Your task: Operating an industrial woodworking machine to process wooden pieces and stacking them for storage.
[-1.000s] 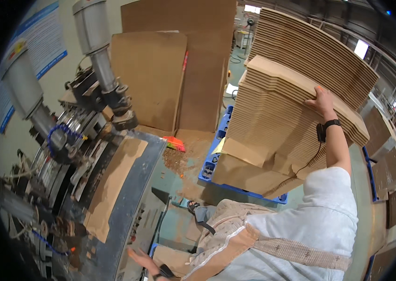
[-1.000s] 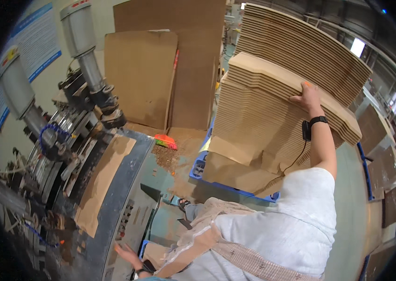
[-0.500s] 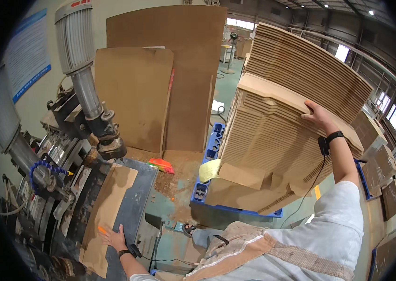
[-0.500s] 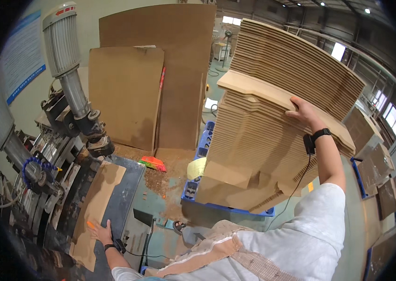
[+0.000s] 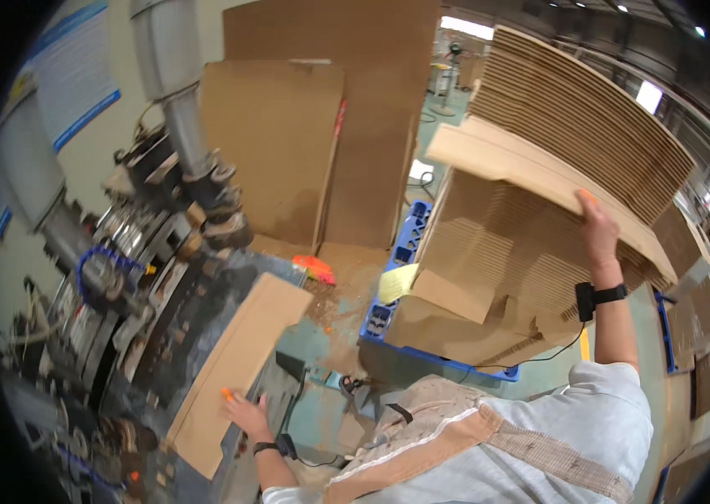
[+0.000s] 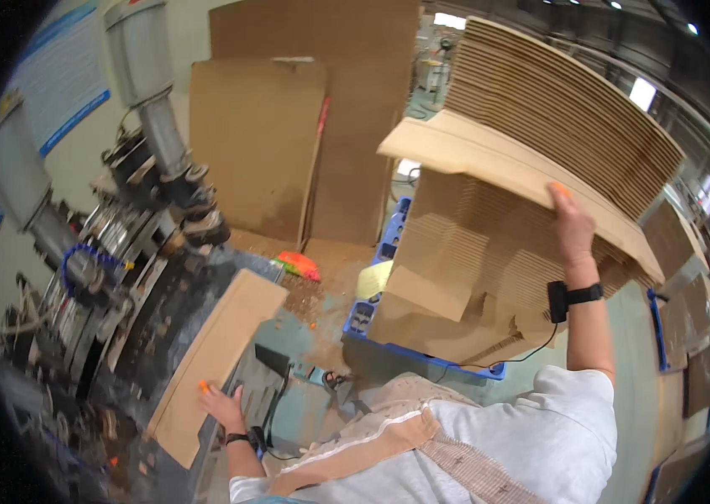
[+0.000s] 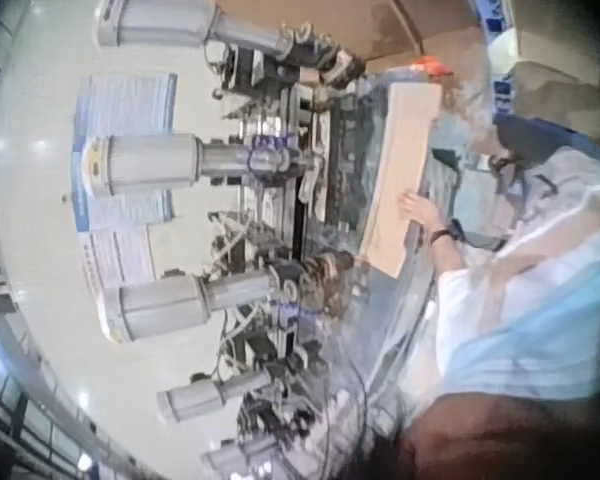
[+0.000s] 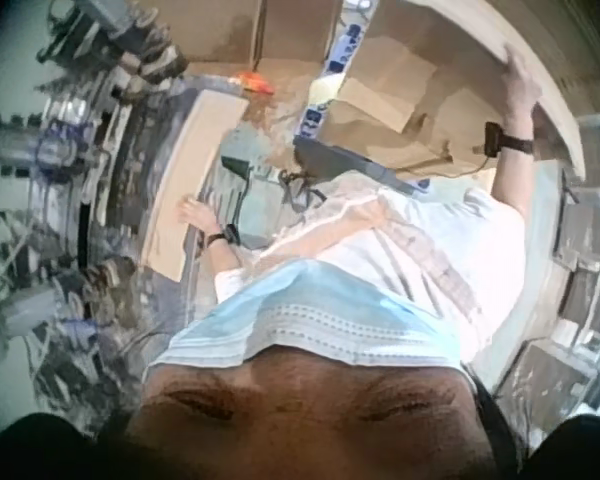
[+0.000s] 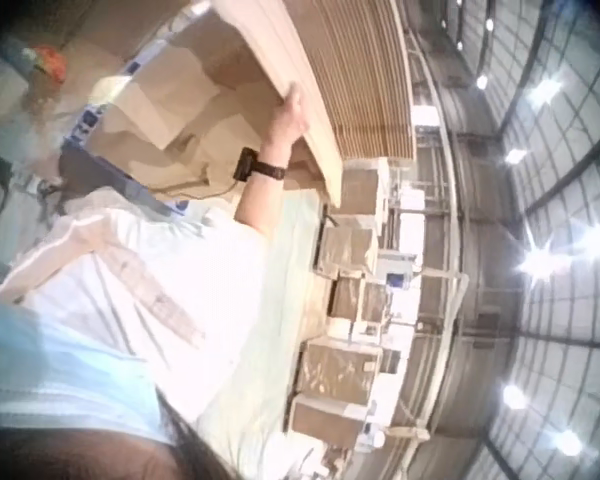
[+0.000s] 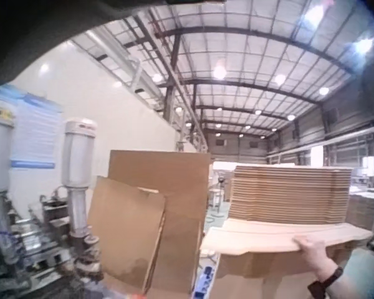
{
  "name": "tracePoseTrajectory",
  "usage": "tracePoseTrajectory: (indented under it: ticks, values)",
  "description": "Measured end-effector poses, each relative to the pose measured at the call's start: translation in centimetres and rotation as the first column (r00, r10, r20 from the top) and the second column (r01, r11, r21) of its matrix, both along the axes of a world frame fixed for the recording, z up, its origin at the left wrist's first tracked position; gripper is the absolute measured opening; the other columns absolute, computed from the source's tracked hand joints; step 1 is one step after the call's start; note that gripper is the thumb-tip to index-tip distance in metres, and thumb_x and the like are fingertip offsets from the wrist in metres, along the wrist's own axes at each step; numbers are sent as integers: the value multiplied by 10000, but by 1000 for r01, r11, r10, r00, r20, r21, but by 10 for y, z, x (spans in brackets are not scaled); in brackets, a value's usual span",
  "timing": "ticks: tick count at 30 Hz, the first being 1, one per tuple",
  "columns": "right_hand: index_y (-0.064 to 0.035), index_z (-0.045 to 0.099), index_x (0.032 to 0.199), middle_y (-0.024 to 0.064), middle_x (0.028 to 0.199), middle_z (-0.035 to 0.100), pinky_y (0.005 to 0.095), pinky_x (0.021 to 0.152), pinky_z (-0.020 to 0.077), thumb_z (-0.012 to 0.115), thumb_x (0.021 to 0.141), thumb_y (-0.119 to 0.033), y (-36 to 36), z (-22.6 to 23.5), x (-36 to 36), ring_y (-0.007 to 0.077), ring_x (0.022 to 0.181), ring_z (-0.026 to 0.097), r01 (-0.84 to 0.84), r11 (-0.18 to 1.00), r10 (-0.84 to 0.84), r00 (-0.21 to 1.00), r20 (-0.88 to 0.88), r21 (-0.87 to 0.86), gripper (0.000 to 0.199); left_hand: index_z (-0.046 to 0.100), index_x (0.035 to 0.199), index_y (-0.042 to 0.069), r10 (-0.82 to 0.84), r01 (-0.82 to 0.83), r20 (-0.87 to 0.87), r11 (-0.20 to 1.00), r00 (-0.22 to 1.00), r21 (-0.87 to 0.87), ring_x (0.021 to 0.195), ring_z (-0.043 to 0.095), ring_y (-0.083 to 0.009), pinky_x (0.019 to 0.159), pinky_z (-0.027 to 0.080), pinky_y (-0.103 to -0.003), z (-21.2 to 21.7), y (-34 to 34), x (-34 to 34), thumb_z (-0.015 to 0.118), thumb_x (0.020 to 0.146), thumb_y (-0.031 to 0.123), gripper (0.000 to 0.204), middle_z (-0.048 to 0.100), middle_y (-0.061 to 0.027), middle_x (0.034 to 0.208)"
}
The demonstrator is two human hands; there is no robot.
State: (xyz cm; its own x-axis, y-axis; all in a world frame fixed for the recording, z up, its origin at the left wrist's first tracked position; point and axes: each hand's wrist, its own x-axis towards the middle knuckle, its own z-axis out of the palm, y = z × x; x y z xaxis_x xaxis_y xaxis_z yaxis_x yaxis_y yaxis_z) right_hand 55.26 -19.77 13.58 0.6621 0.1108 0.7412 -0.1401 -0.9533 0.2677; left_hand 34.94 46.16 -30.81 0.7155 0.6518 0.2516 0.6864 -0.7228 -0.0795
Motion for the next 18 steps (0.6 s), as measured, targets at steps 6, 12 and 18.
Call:
tracePoseTrajectory:
  ticks: [6,12,18]
  values:
    - [-97,600,1166,110,1067,658,363,759,518,497,764,117,84,44,19,286,933,645,-618,782,617,786,-41,-77,467,567,1168,41,-39,325,545,837,838,-440,1168,470,-340,1053,301,-506,26,-19,-36,474,834,64,347,545,-194,1184]
    - [-70,610,1054,164,962,644,393,748,499,524,741,70,339,27,42,348,881,618,-940,333,824,253,-507,72,354,545,1243,110,-314,363,319,925,895,-109,1223,471,-271,1036,374,-423,26,-31,-63,492,800,101,446,543,-110,1266]
    - [-120,613,904,138,714,632,424,580,495,532,804,-127,536,-156,70,319,689,643,-992,-11,692,-100,-715,128,129,563,1197,105,-377,402,206,911,903,-94,1125,556,-249,943,456,-366,91,-87,-141,517,798,144,403,574,-81,1244]
